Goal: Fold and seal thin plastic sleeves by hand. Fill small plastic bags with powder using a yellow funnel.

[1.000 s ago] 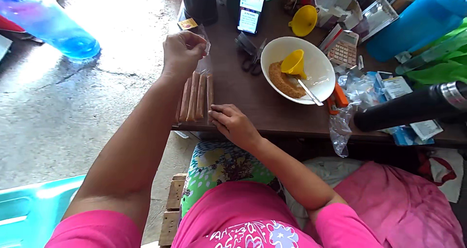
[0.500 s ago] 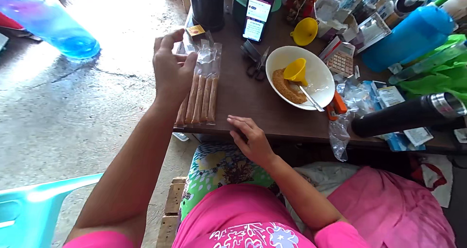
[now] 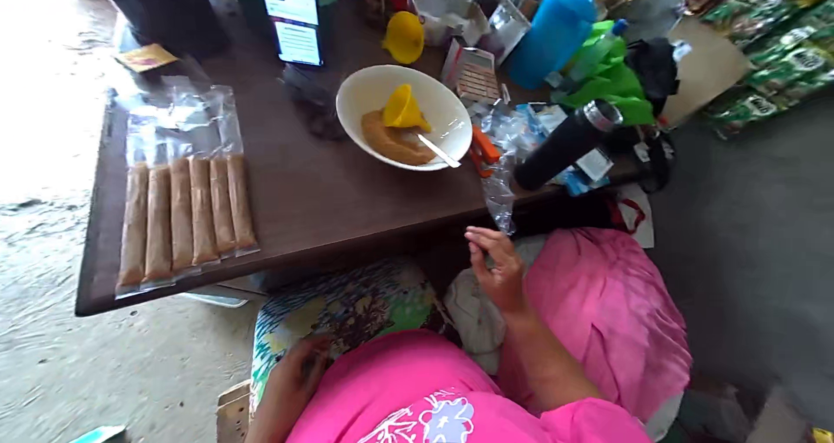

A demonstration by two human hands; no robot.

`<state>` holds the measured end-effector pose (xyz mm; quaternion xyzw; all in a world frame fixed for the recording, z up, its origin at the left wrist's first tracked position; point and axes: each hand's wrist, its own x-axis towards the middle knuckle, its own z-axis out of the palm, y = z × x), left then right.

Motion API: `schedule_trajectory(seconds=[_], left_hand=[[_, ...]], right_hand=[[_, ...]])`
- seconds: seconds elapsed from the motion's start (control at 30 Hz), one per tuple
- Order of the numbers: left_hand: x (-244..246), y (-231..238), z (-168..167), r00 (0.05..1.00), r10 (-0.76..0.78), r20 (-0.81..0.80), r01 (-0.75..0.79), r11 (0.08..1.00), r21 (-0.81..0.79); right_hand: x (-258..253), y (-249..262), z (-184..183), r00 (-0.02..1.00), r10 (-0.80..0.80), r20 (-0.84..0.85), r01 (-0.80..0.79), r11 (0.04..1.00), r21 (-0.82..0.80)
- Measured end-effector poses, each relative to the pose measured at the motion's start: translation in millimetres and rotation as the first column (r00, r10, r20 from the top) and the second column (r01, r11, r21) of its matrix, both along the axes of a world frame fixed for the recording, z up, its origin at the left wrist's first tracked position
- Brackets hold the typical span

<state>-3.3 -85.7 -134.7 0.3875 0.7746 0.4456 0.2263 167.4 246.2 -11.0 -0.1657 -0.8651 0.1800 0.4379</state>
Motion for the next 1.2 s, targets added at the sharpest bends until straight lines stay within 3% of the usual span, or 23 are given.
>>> schedule_trajectory(seconds=[0.07,0.2,0.33,0.47,0.53,0.63,0.7,0.8,0.97,1.07,1.2], left_hand=[[-0.2,-4.1,-14.6,0.999,0.003,0.046,0.000,0.999,-0.054],[-5.0,0.5,-24.3,0.987,0.091,-0.133,-0.100,0.992,-0.070],[-2.6,4.9,-30.0,0.966,0.099,-0.241,-0.120,0.990,-0.074],[-2.4,4.0,-31.0,0.962,0.099,-0.254,-0.119,0.991,-0.066],[-1.7,4.8,-30.5,0.958,0.104,-0.266,-0.124,0.990,-0.059],[-0.6,4.9,-29.0,0.955,0.122,-0.270,-0.143,0.988,-0.059],[-0.8,3.9,-29.3,0.955,0.127,-0.267,-0.147,0.988,-0.055],[-0.9,3.2,-28.8,0.952,0.138,-0.274,-0.159,0.986,-0.056],[-1.8,5.2,-30.3,0.953,0.146,-0.266,-0.168,0.984,-0.062],[-0.3,6.8,-29.8,0.952,0.153,-0.266,-0.177,0.982,-0.070],[1.0,8.3,-27.1,0.959,0.159,-0.236,-0.183,0.980,-0.081]], right_hand=[[13.5,17.7,6.2,0.989,-0.144,-0.041,0.147,0.985,0.090],[26.5,48.0,23.7,0.948,-0.316,-0.033,0.317,0.943,0.097],[12.7,77.4,56.4,0.939,-0.335,0.079,0.323,0.938,0.128],[-37.4,121.9,83.5,0.925,-0.279,0.257,0.255,0.959,0.125],[-69.0,140.8,96.5,0.837,-0.263,0.479,0.279,0.960,0.040],[-112.6,165.9,103.0,0.607,-0.282,0.743,0.435,0.900,-0.014],[-130.7,175.4,104.1,0.513,-0.292,0.807,0.551,0.833,-0.049],[-142.5,182.9,103.3,0.469,-0.299,0.831,0.645,0.759,-0.091],[-139.1,205.1,94.0,0.529,-0.279,0.802,0.593,0.797,-0.114],[-130.7,201.0,98.5,0.704,-0.232,0.672,0.439,0.885,-0.153],[-117.2,165.3,112.5,0.936,-0.095,0.340,0.165,0.969,-0.183]])
